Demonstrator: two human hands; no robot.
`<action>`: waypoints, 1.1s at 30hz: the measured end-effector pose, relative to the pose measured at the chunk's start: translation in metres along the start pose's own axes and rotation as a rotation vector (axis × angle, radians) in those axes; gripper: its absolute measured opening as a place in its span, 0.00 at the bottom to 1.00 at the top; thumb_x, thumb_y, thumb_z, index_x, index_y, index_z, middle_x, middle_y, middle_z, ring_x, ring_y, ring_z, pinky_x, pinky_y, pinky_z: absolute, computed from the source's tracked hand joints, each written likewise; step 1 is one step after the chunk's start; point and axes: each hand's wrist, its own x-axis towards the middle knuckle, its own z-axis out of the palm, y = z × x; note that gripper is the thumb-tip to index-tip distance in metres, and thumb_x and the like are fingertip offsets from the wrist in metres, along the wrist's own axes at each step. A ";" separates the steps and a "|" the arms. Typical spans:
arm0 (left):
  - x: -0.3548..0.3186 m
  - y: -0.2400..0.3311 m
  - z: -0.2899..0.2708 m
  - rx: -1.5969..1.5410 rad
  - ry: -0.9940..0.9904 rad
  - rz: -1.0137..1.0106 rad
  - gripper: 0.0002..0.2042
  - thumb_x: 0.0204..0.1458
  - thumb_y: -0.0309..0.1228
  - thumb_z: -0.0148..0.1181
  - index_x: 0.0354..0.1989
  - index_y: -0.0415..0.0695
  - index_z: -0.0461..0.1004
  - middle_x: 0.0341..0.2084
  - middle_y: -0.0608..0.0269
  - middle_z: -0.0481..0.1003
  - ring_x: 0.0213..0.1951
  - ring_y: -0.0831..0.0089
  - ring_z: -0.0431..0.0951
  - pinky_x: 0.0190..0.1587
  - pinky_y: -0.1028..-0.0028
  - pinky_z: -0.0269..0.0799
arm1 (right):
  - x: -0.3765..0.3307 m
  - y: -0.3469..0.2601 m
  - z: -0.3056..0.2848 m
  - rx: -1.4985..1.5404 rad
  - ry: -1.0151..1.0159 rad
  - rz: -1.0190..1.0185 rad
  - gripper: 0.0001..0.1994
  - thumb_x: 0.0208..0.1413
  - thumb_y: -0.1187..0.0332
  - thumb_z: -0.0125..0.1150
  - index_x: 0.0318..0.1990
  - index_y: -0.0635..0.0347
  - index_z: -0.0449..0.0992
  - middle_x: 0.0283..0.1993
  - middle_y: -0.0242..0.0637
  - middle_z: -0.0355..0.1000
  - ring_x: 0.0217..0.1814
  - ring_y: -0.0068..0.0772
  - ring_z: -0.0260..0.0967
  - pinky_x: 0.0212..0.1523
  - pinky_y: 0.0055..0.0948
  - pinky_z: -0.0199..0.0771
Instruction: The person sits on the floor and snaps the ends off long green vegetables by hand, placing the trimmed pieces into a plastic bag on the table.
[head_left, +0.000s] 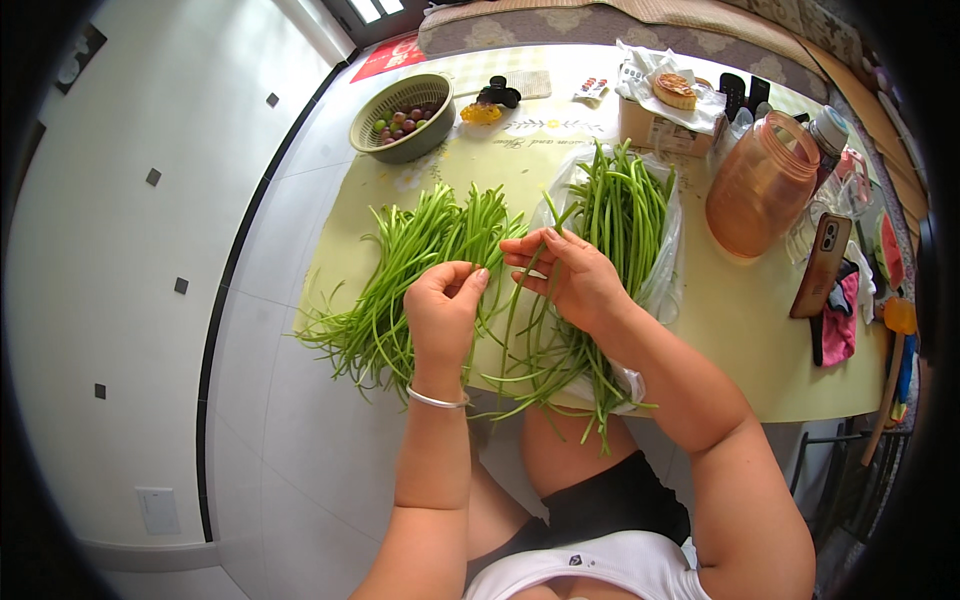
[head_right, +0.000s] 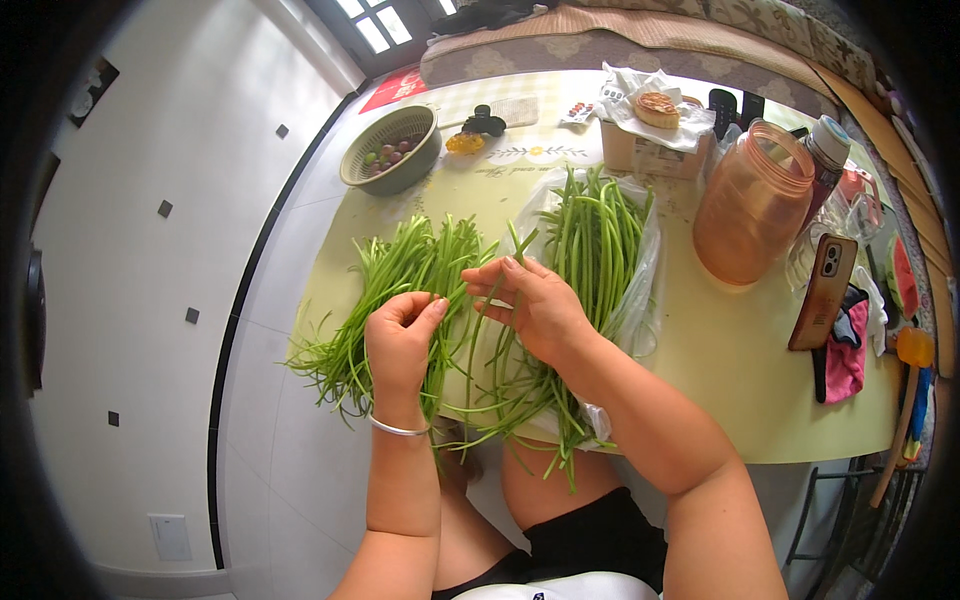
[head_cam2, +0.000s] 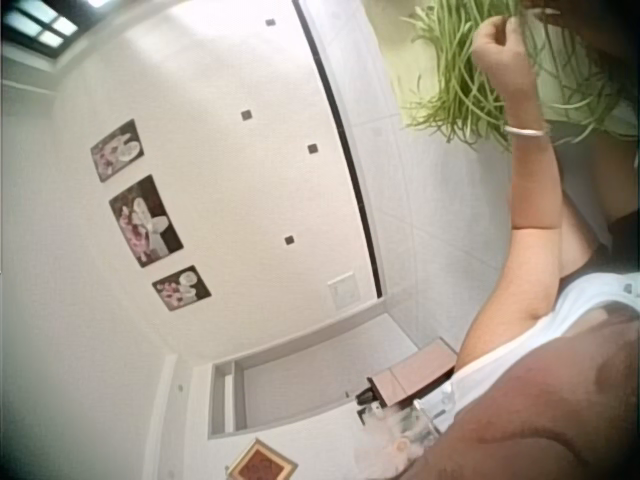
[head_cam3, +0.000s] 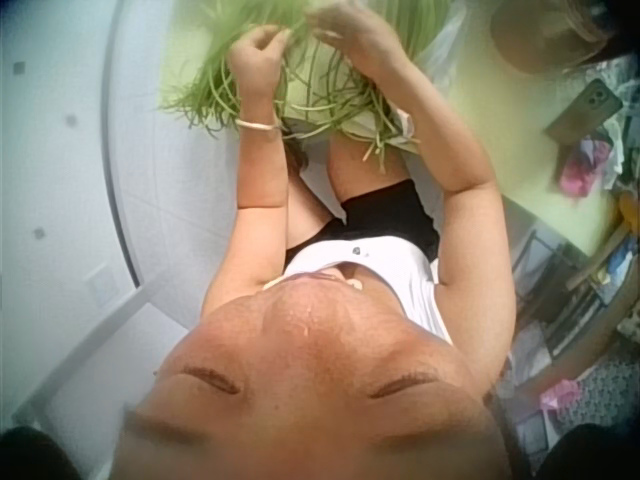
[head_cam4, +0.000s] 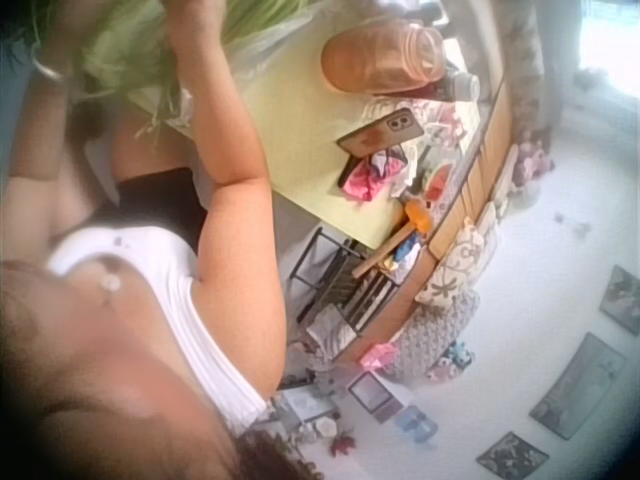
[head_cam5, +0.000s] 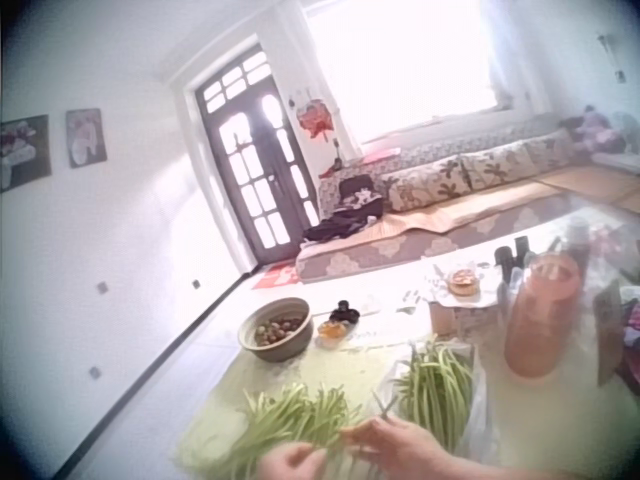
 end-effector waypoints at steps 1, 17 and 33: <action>0.001 0.001 -0.002 -0.027 0.013 -0.015 0.05 0.49 0.23 0.66 0.32 0.33 0.78 0.23 0.69 0.76 0.25 0.85 0.71 0.30 0.82 0.67 | 0.001 0.000 -0.003 -0.040 -0.029 0.007 0.14 0.64 0.59 0.54 0.50 0.57 0.74 0.49 0.36 0.74 0.51 0.30 0.70 0.51 0.32 0.70; -0.007 0.004 0.017 0.022 -0.132 0.107 0.06 0.48 0.22 0.65 0.32 0.32 0.79 0.25 0.57 0.76 0.24 0.75 0.74 0.29 0.76 0.71 | 0.000 0.008 -0.003 -0.170 -0.123 0.088 0.15 0.63 0.62 0.56 0.52 0.60 0.74 0.46 0.33 0.73 0.49 0.25 0.70 0.49 0.34 0.74; 0.007 -0.015 -0.009 0.382 0.015 0.226 0.04 0.45 0.22 0.65 0.30 0.38 0.81 0.22 0.61 0.77 0.23 0.74 0.76 0.28 0.74 0.70 | -0.004 -0.003 0.003 0.096 0.006 -0.027 0.08 0.64 0.65 0.52 0.41 0.60 0.70 0.29 0.30 0.68 0.30 0.26 0.67 0.38 0.32 0.73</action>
